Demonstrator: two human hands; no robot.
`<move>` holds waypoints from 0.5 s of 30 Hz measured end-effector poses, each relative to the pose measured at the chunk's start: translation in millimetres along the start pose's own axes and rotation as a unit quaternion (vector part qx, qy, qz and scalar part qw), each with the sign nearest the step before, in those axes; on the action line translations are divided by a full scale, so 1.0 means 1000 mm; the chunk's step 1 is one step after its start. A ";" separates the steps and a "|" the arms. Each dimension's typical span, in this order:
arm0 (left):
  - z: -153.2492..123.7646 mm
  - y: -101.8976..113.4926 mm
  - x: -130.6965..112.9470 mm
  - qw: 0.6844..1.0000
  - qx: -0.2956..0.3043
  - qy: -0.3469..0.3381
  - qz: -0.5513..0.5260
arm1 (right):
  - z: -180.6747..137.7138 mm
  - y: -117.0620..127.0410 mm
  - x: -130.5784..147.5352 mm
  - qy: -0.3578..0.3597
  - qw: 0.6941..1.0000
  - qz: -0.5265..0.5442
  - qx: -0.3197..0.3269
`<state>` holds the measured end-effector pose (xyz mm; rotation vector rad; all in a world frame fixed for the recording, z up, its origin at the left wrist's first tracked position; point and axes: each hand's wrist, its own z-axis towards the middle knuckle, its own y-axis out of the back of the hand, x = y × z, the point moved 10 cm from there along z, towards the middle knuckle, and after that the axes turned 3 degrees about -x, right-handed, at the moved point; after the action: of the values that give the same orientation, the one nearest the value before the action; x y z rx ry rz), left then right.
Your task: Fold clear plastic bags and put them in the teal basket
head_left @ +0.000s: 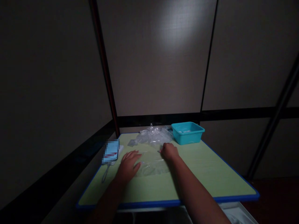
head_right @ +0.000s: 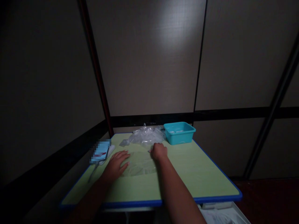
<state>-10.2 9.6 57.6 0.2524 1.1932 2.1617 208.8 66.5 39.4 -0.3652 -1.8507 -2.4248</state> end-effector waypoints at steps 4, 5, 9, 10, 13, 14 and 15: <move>0.000 0.032 -0.018 0.998 -0.054 -0.020 -0.020 | 0.000 -0.003 0.004 0.011 1.000 0.005 0.016; -0.004 0.036 -0.026 0.998 -0.043 -0.036 -0.026 | 0.000 -0.003 0.004 0.013 1.000 0.005 0.018; -0.034 0.035 -0.050 0.993 0.031 -0.100 -0.051 | 0.000 -0.002 0.006 0.018 1.000 0.008 0.023; -0.043 0.033 -0.050 0.992 0.045 -0.101 -0.052 | 0.000 -0.002 0.008 0.020 1.000 0.009 0.022; -0.066 0.027 -0.046 0.989 0.074 -0.124 -0.041 | 0.000 0.000 0.010 0.025 0.999 0.015 0.016; -0.070 0.025 -0.041 0.989 0.077 -0.122 -0.035 | 0.000 0.001 0.011 0.027 0.999 0.018 0.013; -0.073 0.023 -0.036 0.989 0.080 -0.118 -0.029 | 0.000 0.001 0.011 0.029 0.999 0.021 0.010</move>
<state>-25.5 -72.0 39.4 0.5211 1.2201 1.9272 198.3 67.3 43.2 -0.3271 -1.8221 -2.3626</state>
